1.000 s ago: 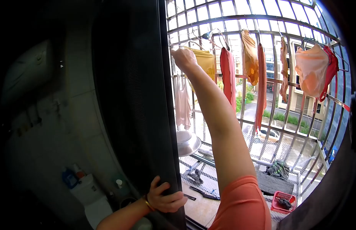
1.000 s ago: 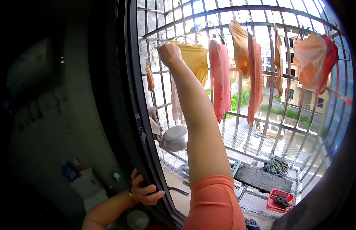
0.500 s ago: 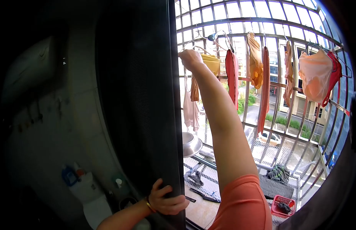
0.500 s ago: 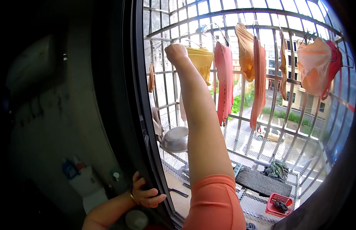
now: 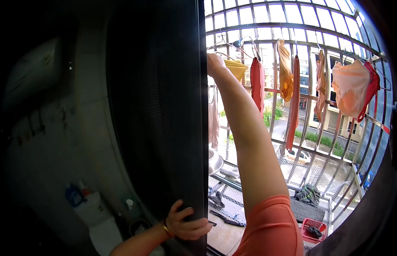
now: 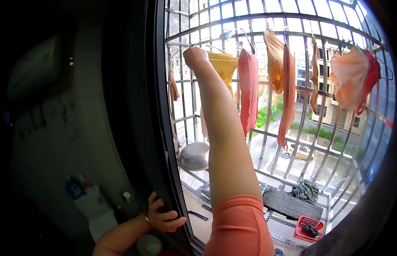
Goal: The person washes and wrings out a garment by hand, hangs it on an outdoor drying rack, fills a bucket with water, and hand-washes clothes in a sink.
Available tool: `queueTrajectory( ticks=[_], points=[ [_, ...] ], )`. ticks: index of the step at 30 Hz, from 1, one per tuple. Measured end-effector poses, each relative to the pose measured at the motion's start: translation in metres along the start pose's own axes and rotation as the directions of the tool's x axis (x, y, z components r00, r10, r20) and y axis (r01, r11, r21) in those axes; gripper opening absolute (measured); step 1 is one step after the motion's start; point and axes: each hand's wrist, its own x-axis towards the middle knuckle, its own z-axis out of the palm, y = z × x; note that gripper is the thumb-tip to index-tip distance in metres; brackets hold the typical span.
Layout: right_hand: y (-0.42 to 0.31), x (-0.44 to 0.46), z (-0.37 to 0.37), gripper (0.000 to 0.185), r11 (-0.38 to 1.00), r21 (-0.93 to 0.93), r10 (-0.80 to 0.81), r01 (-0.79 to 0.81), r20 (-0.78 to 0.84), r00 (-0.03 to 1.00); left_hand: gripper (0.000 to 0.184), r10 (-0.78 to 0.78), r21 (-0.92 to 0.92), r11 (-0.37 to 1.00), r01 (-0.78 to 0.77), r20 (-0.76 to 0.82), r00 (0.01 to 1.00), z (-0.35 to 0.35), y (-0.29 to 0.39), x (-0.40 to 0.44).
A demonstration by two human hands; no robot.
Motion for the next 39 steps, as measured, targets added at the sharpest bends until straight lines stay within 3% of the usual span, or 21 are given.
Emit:
queueTrajectory(
  ticks=[4,8,12,15,21,23,28,35,36,39],
  points=[
    [-0.007,-0.007,-0.012,0.021,0.993,-0.027,0.119,-0.117,0.095,0.988,0.024,0.001,-0.02,1.0,-0.001,-0.002,1.0,0.0,-0.001,-0.001],
    [-0.014,-0.024,-0.028,0.02,0.981,-0.184,0.07,-0.057,0.066,0.995,0.024,-0.002,-0.025,1.0,0.002,0.0,1.0,0.001,-0.003,-0.002],
    [-0.018,-0.052,-0.069,0.017,0.952,-0.29,0.143,-0.101,0.125,0.982,0.023,-0.06,-0.041,0.997,0.058,-0.053,0.997,-0.002,0.0,0.006],
    [0.002,-0.071,-0.08,0.016,0.948,-0.314,0.04,-0.045,-0.024,0.999,0.022,0.001,-0.02,1.0,-0.001,-0.043,0.999,0.001,-0.002,-0.001],
    [0.052,-0.115,-0.12,0.015,0.884,-0.435,0.14,-0.172,-0.106,0.984,0.024,-0.048,-0.065,0.997,0.043,-0.078,0.996,-0.001,0.001,0.005],
    [0.081,-0.129,-0.13,0.013,0.892,-0.394,0.144,-0.223,-0.219,0.965,0.023,-0.043,-0.058,0.998,0.037,-0.096,0.994,0.001,0.001,0.005],
    [0.093,-0.185,-0.205,0.017,0.809,-0.404,0.31,-0.427,-0.325,0.893,0.024,-0.033,-0.063,0.998,0.028,-0.085,0.996,-0.001,0.0,0.004],
    [0.129,-0.229,-0.254,0.019,0.696,-0.597,0.224,-0.399,-0.347,0.91,0.025,-0.053,-0.075,0.996,0.048,-0.069,0.996,-0.002,0.003,0.004],
    [0.136,-0.229,-0.252,0.017,0.662,-0.653,0.145,-0.368,-0.37,0.918,0.025,-0.058,-0.076,0.996,0.053,-0.063,0.996,0.0,0.003,0.002],
    [0.14,-0.223,-0.255,0.014,0.653,-0.654,0.172,-0.382,-0.363,0.916,0.026,-0.067,-0.094,0.994,0.061,-0.066,0.996,-0.003,0.005,0.005]
  ],
)
